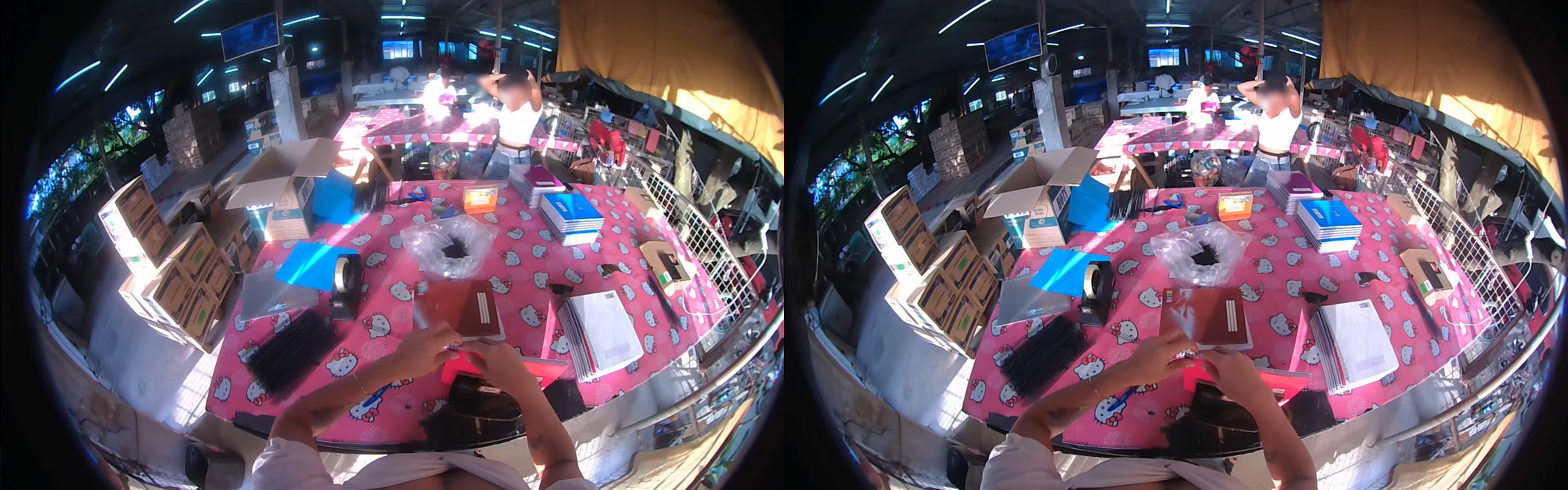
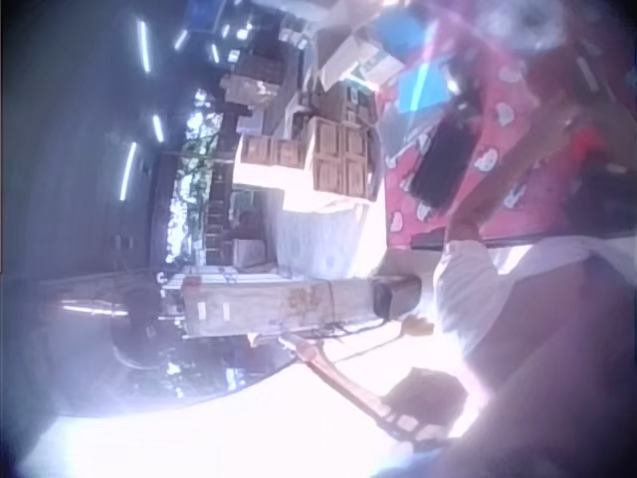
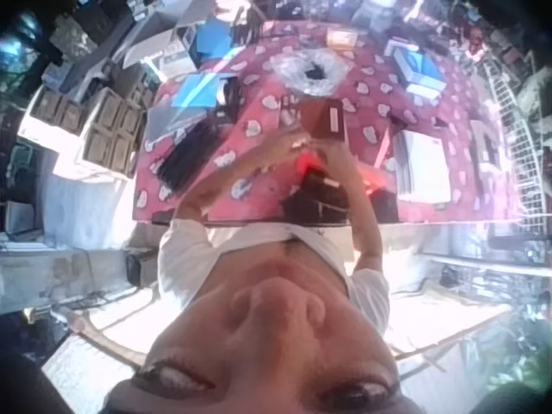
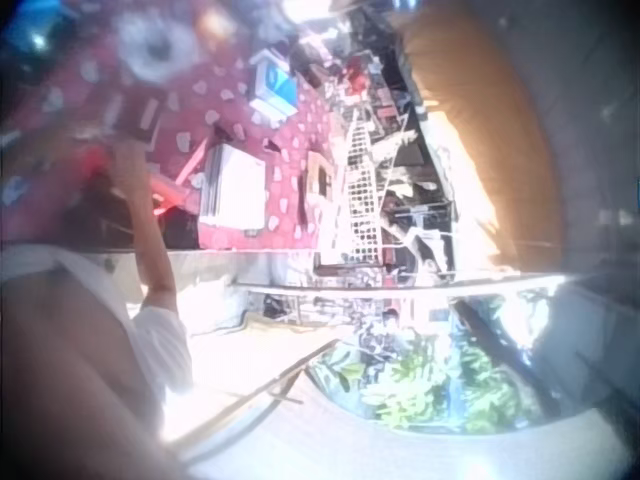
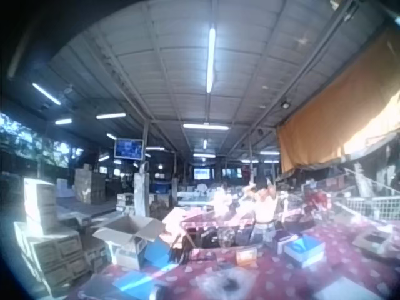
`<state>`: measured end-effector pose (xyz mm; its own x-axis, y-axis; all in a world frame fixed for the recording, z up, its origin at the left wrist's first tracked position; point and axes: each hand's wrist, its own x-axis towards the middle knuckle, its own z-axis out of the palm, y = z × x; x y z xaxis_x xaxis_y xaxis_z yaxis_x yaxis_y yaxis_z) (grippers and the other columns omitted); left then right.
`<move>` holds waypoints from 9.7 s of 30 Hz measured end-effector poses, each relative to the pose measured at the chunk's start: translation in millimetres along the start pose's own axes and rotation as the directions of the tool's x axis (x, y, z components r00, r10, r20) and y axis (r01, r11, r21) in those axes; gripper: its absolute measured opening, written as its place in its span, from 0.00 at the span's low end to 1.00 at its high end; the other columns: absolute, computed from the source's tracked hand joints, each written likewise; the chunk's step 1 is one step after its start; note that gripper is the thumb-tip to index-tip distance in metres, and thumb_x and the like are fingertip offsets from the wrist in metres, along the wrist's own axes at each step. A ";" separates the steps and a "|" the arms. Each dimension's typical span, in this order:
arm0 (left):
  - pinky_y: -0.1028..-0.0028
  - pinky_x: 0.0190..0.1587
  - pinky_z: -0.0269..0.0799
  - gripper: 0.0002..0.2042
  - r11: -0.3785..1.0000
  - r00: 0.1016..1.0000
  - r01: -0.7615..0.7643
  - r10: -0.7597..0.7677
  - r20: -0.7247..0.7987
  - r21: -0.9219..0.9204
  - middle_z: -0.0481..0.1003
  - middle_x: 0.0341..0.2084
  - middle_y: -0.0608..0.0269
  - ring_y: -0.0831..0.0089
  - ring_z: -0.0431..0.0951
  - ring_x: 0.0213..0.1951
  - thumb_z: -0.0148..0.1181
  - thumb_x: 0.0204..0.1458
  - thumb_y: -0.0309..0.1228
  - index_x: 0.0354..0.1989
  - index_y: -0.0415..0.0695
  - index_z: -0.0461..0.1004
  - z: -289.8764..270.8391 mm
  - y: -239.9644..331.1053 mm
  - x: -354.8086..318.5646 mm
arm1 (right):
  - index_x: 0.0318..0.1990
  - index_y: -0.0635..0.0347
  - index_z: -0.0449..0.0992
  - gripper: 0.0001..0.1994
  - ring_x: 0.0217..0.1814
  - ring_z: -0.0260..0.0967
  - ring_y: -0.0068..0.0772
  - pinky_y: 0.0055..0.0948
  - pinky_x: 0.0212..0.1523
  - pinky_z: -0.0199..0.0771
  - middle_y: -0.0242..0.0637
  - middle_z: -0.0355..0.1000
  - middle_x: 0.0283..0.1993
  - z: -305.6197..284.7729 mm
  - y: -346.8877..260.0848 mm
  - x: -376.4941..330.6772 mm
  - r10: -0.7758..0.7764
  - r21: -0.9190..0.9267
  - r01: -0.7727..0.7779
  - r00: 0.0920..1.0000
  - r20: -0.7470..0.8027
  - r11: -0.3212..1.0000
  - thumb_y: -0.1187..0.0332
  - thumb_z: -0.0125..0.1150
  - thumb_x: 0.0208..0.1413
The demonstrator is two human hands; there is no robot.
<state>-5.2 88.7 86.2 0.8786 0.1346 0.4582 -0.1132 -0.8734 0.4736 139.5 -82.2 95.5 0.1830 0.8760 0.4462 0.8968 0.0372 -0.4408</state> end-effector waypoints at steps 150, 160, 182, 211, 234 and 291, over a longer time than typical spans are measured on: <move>0.40 0.66 0.51 0.36 0.698 0.819 0.520 -0.571 -0.055 0.492 0.56 0.67 0.38 0.37 0.55 0.67 0.58 0.58 0.49 0.71 0.45 0.55 68.8 -43.5 -203.7 | 0.56 0.57 0.72 0.25 0.49 0.75 0.41 0.35 0.43 0.76 0.45 0.74 0.49 36.5 7.7 -197.8 0.686 0.506 -0.565 0.724 -0.075 0.652 0.72 0.72 0.50; 0.51 0.45 0.78 0.23 0.127 0.329 0.527 -0.942 0.063 -0.840 0.75 0.43 0.58 0.59 0.78 0.42 0.48 0.64 0.44 0.64 0.47 0.65 54.9 -19.5 -181.4 | 0.59 0.47 0.73 0.24 0.65 0.60 0.50 0.51 0.61 0.61 0.41 0.61 0.62 45.0 -31.2 -91.7 0.042 -0.311 -0.095 0.984 -0.175 0.946 0.62 0.67 0.53; 0.54 0.45 0.81 0.17 -0.162 0.588 0.338 -0.733 0.342 -0.927 0.79 0.38 0.43 0.50 0.83 0.40 0.46 0.66 0.41 0.50 0.39 0.68 39.2 88.3 -79.3 | 0.38 0.53 0.74 0.09 0.34 0.76 0.47 0.44 0.32 0.76 0.36 0.74 0.32 16.4 -21.8 -18.6 0.043 -0.004 -0.044 0.989 -0.143 0.999 0.69 0.67 0.50; 0.71 0.37 0.78 0.14 0.923 0.958 0.114 -0.200 -0.205 -0.369 0.83 0.34 0.57 0.74 0.82 0.35 0.60 0.61 0.29 0.52 0.36 0.75 48.6 155.3 174.9 | 0.62 0.51 0.72 0.23 0.60 0.72 0.51 0.44 0.59 0.71 0.48 0.72 0.60 -205.1 302.0 -266.4 0.721 0.145 -0.826 0.373 -0.585 0.544 0.60 0.61 0.59; 0.47 0.63 0.55 0.40 0.953 0.985 0.005 -0.057 0.164 0.301 0.69 0.57 0.51 0.53 0.68 0.60 0.58 0.53 0.63 0.66 0.46 0.63 376.9 66.2 354.1 | 0.60 0.58 0.71 0.27 0.61 0.69 0.45 0.46 0.58 0.69 0.46 0.68 0.62 -197.4 326.3 -288.8 0.712 0.585 -0.563 0.009 -0.703 0.584 0.50 0.60 0.61; 0.58 0.45 0.77 0.12 0.974 0.982 0.187 -0.181 -0.059 0.127 0.80 0.42 0.51 0.55 0.82 0.42 0.63 0.55 0.35 0.47 0.48 0.81 154.5 -117.5 29.0 | 0.56 0.54 0.74 0.21 0.59 0.70 0.49 0.40 0.59 0.71 0.43 0.70 0.56 1.6 69.9 -125.1 0.342 0.356 -0.324 0.940 0.013 0.876 0.68 0.67 0.54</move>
<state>105.3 122.9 -72.3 0.8558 0.3178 0.4082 0.1130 -0.8848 0.4520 178.6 -188.4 7.6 0.4733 0.8423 0.2580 0.5830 -0.0799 -0.8085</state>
